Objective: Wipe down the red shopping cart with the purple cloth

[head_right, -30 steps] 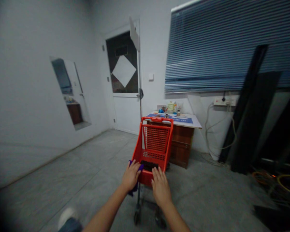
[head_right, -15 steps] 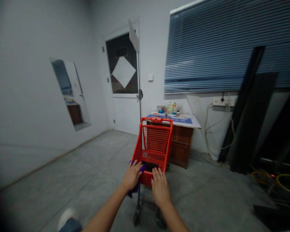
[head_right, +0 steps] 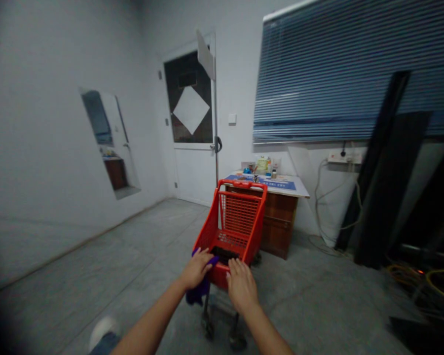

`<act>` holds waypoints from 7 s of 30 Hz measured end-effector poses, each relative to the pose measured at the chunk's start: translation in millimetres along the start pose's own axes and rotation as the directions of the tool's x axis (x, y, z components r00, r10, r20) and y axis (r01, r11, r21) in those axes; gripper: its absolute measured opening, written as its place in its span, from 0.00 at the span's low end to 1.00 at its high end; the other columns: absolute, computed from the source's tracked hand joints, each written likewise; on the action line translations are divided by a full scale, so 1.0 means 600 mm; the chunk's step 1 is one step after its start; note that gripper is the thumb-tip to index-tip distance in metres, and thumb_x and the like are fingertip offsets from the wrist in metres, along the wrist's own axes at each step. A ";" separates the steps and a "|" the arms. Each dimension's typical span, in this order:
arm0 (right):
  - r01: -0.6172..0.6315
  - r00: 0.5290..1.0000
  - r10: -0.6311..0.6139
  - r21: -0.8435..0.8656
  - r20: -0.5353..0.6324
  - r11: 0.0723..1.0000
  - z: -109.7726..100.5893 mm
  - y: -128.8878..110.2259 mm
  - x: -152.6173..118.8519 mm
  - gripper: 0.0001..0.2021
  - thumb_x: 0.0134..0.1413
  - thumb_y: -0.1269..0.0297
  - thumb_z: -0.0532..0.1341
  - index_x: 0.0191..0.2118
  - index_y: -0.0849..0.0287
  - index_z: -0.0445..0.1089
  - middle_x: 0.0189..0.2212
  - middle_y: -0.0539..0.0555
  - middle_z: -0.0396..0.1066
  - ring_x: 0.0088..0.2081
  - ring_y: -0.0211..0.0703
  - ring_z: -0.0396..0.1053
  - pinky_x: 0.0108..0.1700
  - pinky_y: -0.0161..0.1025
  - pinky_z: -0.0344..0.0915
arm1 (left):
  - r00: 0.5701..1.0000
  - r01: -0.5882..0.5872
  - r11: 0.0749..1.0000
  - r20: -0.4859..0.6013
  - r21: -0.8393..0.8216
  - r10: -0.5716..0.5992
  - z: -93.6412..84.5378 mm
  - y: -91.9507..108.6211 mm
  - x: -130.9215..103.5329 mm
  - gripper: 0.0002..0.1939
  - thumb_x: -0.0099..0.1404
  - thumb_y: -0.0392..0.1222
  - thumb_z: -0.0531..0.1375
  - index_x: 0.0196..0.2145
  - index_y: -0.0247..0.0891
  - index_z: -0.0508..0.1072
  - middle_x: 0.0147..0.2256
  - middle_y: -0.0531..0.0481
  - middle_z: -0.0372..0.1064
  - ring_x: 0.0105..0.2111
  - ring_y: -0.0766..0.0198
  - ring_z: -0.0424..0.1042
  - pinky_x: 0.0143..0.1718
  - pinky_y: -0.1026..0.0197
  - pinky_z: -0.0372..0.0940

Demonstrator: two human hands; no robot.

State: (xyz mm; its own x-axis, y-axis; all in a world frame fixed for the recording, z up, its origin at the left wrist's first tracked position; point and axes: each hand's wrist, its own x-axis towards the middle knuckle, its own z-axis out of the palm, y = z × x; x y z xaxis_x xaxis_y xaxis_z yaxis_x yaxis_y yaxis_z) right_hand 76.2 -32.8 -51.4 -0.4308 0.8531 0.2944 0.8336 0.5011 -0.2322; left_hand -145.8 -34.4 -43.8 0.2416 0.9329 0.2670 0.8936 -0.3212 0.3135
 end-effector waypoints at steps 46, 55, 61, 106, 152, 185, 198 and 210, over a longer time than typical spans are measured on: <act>0.092 0.991 -0.093 -0.009 -0.097 0.996 0.053 0.003 -0.004 0.27 0.63 0.64 0.48 0.66 0.62 0.52 0.67 0.54 0.49 0.68 0.46 0.42 0.66 0.46 0.48 | 0.976 0.132 0.987 -0.187 0.093 -0.112 0.034 0.024 -0.012 0.19 0.71 0.40 0.48 0.57 0.40 0.66 0.58 0.46 0.66 0.64 0.54 0.54 0.65 0.40 0.44; 0.067 0.990 -0.067 -0.002 -0.123 0.998 0.055 0.005 -0.008 0.25 0.63 0.64 0.48 0.64 0.62 0.58 0.66 0.55 0.52 0.68 0.47 0.43 0.65 0.47 0.49 | 0.988 -0.014 0.998 -0.153 0.057 0.023 0.048 0.034 -0.021 0.20 0.70 0.36 0.49 0.59 0.41 0.63 0.61 0.46 0.61 0.65 0.56 0.51 0.65 0.40 0.44; 0.010 0.993 -0.012 -0.019 -0.117 1.000 0.052 -0.010 -0.016 0.24 0.63 0.65 0.47 0.61 0.66 0.62 0.64 0.57 0.56 0.67 0.49 0.46 0.65 0.47 0.50 | 0.983 -0.055 0.999 -0.174 0.003 0.054 0.055 0.013 -0.017 0.20 0.68 0.33 0.52 0.57 0.42 0.64 0.61 0.46 0.61 0.65 0.56 0.50 0.65 0.38 0.43; 0.099 0.963 -0.107 -0.041 -0.249 0.994 0.088 0.004 -0.012 0.30 0.62 0.66 0.47 0.69 0.59 0.42 0.68 0.55 0.44 0.68 0.44 0.42 0.65 0.47 0.49 | 0.995 0.028 0.997 -0.102 0.074 -0.020 0.022 0.079 -0.011 0.17 0.71 0.40 0.47 0.53 0.37 0.68 0.54 0.43 0.69 0.63 0.55 0.56 0.66 0.46 0.41; 0.030 0.988 -0.029 0.004 -0.150 1.000 0.040 -0.003 0.059 0.25 0.63 0.63 0.46 0.64 0.60 0.57 0.65 0.54 0.54 0.68 0.47 0.43 0.63 0.47 0.51 | 0.969 0.222 0.974 -0.096 -0.052 -0.226 0.005 -0.016 -0.010 0.20 0.71 0.41 0.45 0.56 0.40 0.66 0.59 0.48 0.64 0.67 0.55 0.45 0.66 0.43 0.41; -0.113 0.993 0.111 -0.078 -0.032 0.990 0.020 -0.050 0.032 0.29 0.62 0.61 0.46 0.68 0.57 0.48 0.68 0.47 0.41 0.69 0.48 0.38 0.67 0.49 0.36 | 0.953 0.218 0.975 -0.206 -0.048 -0.223 0.032 0.060 -0.018 0.21 0.69 0.35 0.47 0.58 0.36 0.65 0.59 0.44 0.64 0.64 0.55 0.54 0.66 0.43 0.44; -0.028 0.999 0.030 -0.077 0.025 0.997 -0.019 -0.001 0.042 0.29 0.63 0.60 0.43 0.68 0.62 0.48 0.68 0.49 0.42 0.69 0.45 0.38 0.67 0.46 0.37 | 0.972 0.116 0.992 -0.213 0.051 -0.103 0.028 0.023 -0.026 0.22 0.68 0.34 0.49 0.59 0.40 0.63 0.58 0.46 0.65 0.63 0.56 0.55 0.65 0.42 0.46; -0.017 1.000 0.016 -0.056 -0.020 0.998 -0.001 0.003 0.043 0.30 0.63 0.58 0.45 0.67 0.66 0.49 0.68 0.52 0.42 0.69 0.46 0.35 0.68 0.45 0.38 | 0.978 0.048 0.990 -0.208 0.130 -0.020 0.043 0.065 0.006 0.25 0.68 0.33 0.49 0.62 0.38 0.59 0.62 0.43 0.59 0.62 0.56 0.57 0.64 0.43 0.49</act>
State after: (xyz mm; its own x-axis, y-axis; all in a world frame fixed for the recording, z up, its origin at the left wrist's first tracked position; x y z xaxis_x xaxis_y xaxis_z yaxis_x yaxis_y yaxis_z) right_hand 66.9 -10.0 -43.7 -0.4102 0.8581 0.3090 0.8591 0.4772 -0.1849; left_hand -100.1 -39.6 -54.0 0.1394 0.8851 0.4440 0.9459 -0.2518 0.2048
